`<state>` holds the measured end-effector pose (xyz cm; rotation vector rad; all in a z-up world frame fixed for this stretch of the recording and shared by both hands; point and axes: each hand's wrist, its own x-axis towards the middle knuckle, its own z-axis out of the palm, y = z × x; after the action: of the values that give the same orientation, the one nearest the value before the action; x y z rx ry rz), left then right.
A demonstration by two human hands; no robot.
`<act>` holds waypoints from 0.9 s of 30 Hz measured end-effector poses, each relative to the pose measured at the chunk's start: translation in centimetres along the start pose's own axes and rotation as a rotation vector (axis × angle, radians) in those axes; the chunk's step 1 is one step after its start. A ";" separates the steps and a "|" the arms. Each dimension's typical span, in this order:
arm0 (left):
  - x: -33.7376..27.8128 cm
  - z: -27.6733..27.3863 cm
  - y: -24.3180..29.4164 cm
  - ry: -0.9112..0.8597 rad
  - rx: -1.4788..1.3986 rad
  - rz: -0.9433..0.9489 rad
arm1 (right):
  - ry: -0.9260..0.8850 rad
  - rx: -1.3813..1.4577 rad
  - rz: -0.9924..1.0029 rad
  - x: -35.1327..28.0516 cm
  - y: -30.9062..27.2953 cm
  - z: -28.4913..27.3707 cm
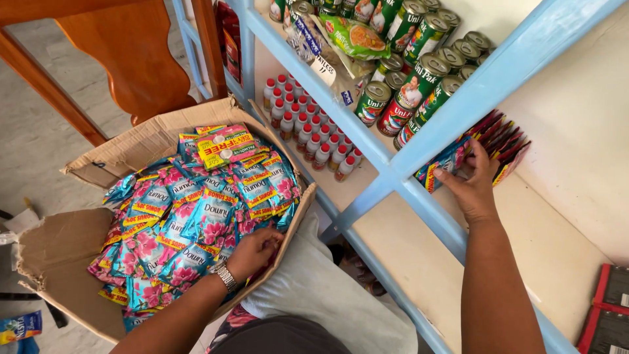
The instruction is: Arrange detergent sachets from a cardboard box onto a store shelf.
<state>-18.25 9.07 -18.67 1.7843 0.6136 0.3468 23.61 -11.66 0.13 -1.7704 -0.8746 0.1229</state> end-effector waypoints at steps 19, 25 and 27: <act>-0.1 0.7 -1.2 0.070 0.076 0.074 | -0.053 -0.011 0.022 0.6 1.4 -0.9; -0.2 0.7 -1.1 0.060 0.113 0.081 | -0.039 -0.007 0.020 0.3 1.0 -1.1; -0.3 0.5 -0.9 0.060 0.096 0.079 | -0.037 0.000 0.019 0.1 0.7 -0.8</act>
<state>-18.45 8.63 -19.67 1.8993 0.6121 0.4322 24.46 -12.34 -0.15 -1.7822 -0.8844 0.1687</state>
